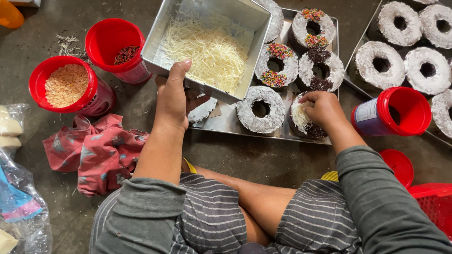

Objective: The person sits on the floor and decorates donuts by sprinkling shredded cheese and chocolate sprinkles onto them. They handle the donuts one at a time, placing toppings from containers and a metal tray onto the donuts arranged on baking sheets.

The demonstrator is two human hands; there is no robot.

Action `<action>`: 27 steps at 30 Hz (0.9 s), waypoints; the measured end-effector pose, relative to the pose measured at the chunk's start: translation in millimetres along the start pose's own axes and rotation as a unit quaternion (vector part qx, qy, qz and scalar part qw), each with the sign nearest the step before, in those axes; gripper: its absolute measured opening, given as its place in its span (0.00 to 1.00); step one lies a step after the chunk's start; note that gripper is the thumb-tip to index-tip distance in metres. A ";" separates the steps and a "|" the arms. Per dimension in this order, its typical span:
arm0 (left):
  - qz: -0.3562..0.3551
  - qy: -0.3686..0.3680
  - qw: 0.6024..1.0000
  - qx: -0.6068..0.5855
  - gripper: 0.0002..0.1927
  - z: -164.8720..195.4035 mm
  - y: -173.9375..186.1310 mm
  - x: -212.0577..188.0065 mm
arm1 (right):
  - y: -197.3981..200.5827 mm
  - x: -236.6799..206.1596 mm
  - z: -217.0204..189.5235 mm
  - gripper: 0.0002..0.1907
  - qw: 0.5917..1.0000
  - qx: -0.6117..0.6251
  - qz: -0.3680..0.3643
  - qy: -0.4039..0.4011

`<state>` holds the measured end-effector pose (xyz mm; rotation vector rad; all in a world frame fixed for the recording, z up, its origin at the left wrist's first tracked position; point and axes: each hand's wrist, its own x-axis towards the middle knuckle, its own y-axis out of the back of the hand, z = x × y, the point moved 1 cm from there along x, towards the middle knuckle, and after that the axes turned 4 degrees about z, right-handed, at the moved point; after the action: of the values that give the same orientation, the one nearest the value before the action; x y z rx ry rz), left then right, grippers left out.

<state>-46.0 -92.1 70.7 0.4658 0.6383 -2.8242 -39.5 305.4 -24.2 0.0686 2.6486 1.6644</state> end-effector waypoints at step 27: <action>-0.004 0.002 1.000 -0.013 0.30 -0.6 5.5 0.4 | 2.0 -3.6 11.8 0.18 0.976 0.189 0.101 -0.040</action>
<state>-44.8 -96.8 67.9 0.4663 0.6770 -2.8189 -35.5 316.6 -27.6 0.4103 2.9359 1.1404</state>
